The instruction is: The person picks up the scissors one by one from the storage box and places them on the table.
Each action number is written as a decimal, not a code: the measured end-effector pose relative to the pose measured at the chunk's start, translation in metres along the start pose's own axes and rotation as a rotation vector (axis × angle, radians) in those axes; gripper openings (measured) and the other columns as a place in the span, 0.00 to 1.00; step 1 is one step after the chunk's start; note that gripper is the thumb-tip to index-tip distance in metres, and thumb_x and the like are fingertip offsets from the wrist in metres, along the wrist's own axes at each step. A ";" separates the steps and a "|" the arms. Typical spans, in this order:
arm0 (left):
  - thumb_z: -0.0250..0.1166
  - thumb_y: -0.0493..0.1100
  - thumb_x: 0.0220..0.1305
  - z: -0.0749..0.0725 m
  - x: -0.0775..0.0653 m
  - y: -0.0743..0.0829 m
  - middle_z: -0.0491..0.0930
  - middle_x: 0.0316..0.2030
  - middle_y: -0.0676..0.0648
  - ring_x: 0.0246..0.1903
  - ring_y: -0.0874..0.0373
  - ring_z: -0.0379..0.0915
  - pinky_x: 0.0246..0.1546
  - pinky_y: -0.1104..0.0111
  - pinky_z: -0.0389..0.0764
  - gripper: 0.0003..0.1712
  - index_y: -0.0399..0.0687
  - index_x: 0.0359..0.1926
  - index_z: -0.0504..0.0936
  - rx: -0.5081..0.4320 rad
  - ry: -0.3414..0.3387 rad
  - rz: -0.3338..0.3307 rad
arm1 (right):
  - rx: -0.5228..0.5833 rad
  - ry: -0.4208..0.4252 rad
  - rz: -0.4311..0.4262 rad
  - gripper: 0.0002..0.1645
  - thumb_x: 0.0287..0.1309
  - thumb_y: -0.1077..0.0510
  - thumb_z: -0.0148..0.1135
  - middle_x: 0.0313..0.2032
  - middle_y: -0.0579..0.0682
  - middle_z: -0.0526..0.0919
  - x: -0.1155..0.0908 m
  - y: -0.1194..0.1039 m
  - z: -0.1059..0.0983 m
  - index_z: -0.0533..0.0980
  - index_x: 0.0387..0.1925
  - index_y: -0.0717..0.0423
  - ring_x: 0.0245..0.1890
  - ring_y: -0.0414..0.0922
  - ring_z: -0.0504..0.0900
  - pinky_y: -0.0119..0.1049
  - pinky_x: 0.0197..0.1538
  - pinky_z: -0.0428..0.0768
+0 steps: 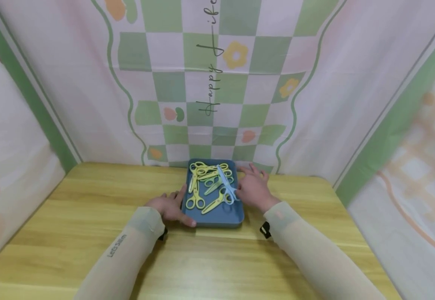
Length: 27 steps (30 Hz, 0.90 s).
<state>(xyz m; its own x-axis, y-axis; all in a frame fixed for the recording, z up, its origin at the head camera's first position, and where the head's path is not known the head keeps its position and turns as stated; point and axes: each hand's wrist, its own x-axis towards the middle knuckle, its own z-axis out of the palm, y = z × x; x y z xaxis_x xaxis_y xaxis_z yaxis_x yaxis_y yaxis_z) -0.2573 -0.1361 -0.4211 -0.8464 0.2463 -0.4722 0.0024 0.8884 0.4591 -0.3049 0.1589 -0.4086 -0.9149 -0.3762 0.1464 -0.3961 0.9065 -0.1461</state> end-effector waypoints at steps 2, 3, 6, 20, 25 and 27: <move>0.74 0.78 0.36 0.001 0.002 -0.001 0.43 0.78 0.42 0.73 0.32 0.34 0.67 0.38 0.45 0.82 0.60 0.79 0.30 0.006 -0.002 -0.010 | -0.006 0.007 -0.001 0.16 0.52 0.56 0.65 0.67 0.58 0.71 -0.002 0.001 -0.001 0.77 0.11 0.40 0.73 0.66 0.48 0.73 0.63 0.41; 0.74 0.79 0.35 0.001 0.002 -0.001 0.43 0.78 0.42 0.73 0.32 0.35 0.67 0.38 0.45 0.83 0.61 0.79 0.30 0.010 -0.004 -0.016 | -0.007 0.011 -0.001 0.16 0.52 0.56 0.65 0.67 0.58 0.71 -0.004 0.001 -0.001 0.77 0.11 0.41 0.73 0.67 0.48 0.73 0.63 0.41; 0.74 0.79 0.34 0.001 0.002 -0.001 0.43 0.78 0.42 0.73 0.32 0.35 0.67 0.39 0.46 0.83 0.61 0.79 0.29 0.010 -0.006 -0.022 | -0.005 0.030 0.002 0.17 0.51 0.56 0.64 0.65 0.59 0.73 -0.008 0.004 -0.001 0.76 0.10 0.41 0.72 0.67 0.49 0.73 0.63 0.43; 0.74 0.79 0.33 0.002 0.009 -0.004 0.43 0.78 0.41 0.73 0.31 0.34 0.67 0.38 0.46 0.84 0.60 0.79 0.29 0.005 -0.007 -0.011 | 0.011 0.070 0.032 0.18 0.51 0.57 0.67 0.58 0.58 0.80 -0.018 0.016 0.000 0.75 0.10 0.42 0.72 0.65 0.51 0.72 0.62 0.43; 0.74 0.80 0.31 0.001 0.008 -0.004 0.43 0.78 0.41 0.73 0.31 0.34 0.67 0.38 0.45 0.86 0.61 0.79 0.29 -0.001 -0.008 -0.017 | 0.012 0.084 0.029 0.18 0.51 0.57 0.67 0.61 0.61 0.76 -0.023 0.019 0.001 0.76 0.10 0.42 0.71 0.65 0.52 0.71 0.62 0.45; 0.74 0.80 0.32 0.000 0.006 -0.003 0.43 0.78 0.41 0.73 0.31 0.34 0.67 0.38 0.45 0.85 0.61 0.79 0.29 -0.003 -0.013 -0.020 | 0.018 0.097 0.025 0.17 0.51 0.58 0.65 0.58 0.60 0.79 -0.024 0.021 0.001 0.76 0.10 0.43 0.71 0.65 0.52 0.71 0.62 0.46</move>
<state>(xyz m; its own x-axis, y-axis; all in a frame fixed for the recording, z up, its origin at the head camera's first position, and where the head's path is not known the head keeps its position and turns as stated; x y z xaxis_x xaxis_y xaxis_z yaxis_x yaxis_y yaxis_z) -0.2627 -0.1370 -0.4253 -0.8393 0.2337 -0.4908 -0.0158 0.8921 0.4516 -0.2910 0.1869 -0.4167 -0.9129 -0.3329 0.2361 -0.3759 0.9112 -0.1687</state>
